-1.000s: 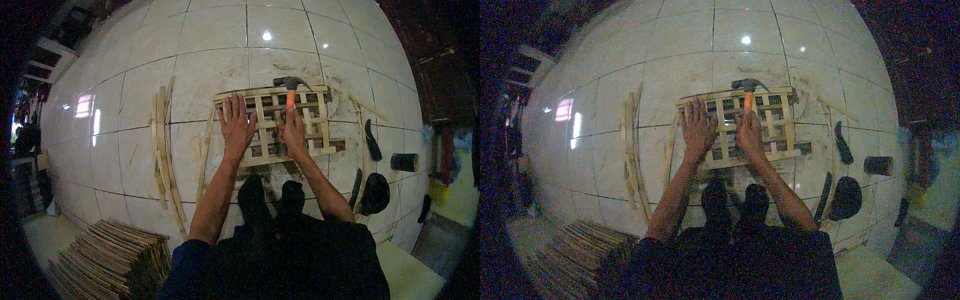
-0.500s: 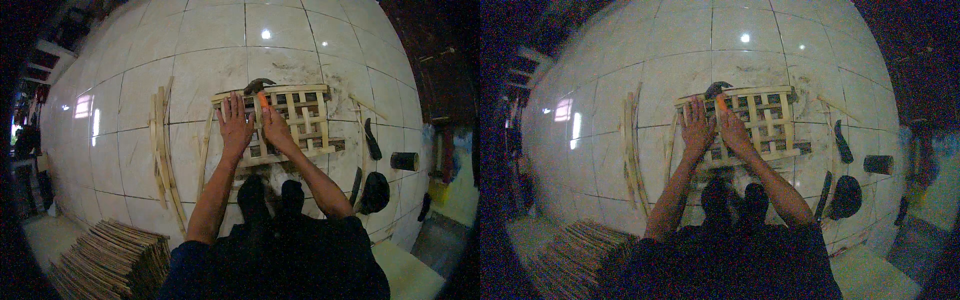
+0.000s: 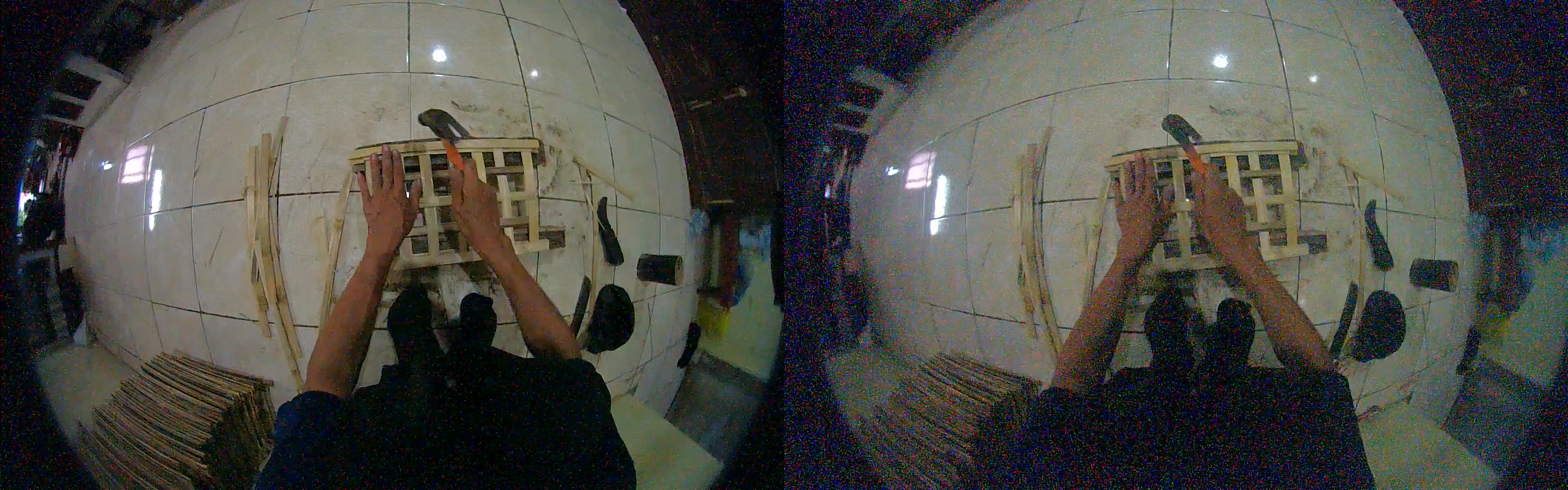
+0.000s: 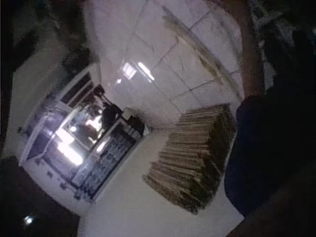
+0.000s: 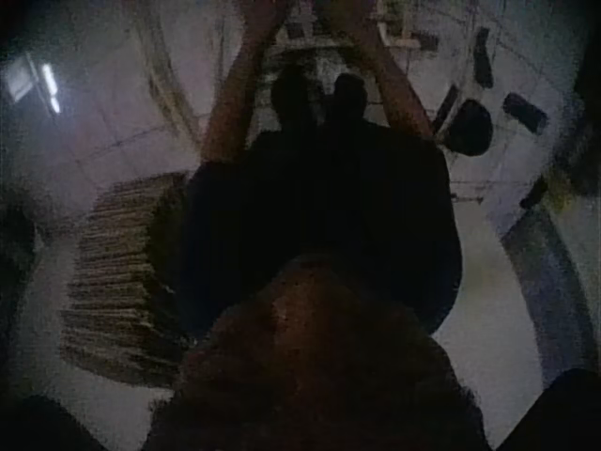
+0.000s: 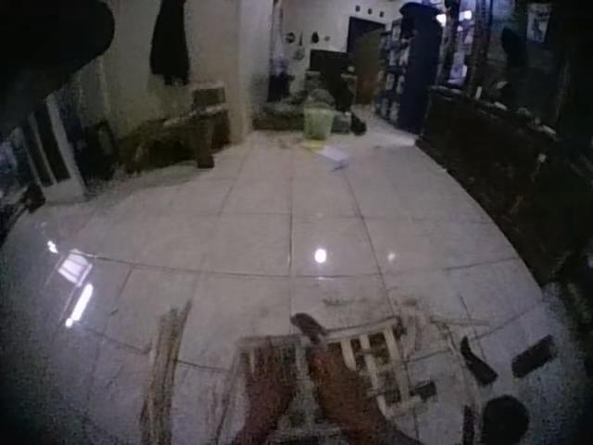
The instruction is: The person assembles a rectangular wooden lattice by inserting thin wooden strips into a frame and tapping them into place with a hammer. The person repeatedly adjusts the strips and uses the hammer to secure them, then stacks the completed lattice with others.
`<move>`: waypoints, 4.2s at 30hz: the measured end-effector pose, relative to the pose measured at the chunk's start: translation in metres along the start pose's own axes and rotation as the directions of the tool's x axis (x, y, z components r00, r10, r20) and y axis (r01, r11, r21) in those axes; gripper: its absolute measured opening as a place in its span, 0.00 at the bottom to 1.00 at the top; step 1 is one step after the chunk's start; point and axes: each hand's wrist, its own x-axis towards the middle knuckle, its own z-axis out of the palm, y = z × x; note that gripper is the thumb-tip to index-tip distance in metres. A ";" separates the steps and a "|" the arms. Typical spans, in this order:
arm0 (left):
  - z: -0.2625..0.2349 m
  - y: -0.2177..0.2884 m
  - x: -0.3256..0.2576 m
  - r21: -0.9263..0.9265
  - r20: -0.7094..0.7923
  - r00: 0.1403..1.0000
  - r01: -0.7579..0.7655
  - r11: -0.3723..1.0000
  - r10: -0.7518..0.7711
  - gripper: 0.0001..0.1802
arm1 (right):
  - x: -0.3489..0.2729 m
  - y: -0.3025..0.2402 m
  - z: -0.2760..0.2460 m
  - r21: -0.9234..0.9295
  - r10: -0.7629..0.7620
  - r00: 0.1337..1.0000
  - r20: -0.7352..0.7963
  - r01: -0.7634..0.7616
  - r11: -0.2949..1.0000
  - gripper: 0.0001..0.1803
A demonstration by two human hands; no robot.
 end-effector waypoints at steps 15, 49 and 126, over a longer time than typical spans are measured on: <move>0.017 -0.054 -0.010 -0.526 0.190 0.831 0.536 0.660 -0.523 0.27 | -0.015 0.025 0.041 0.456 0.315 0.897 0.310 -0.431 0.779 0.24; 0.016 -0.051 -0.015 -0.856 0.356 0.777 0.494 0.152 -0.519 0.29 | 0.009 -0.029 0.029 0.036 -0.126 0.961 0.244 0.121 0.992 0.14; -0.194 -0.079 -0.003 -0.863 0.044 0.892 0.260 0.432 -0.449 0.19 | -0.067 0.051 -0.211 -0.563 -0.259 0.939 -0.227 0.090 0.821 0.15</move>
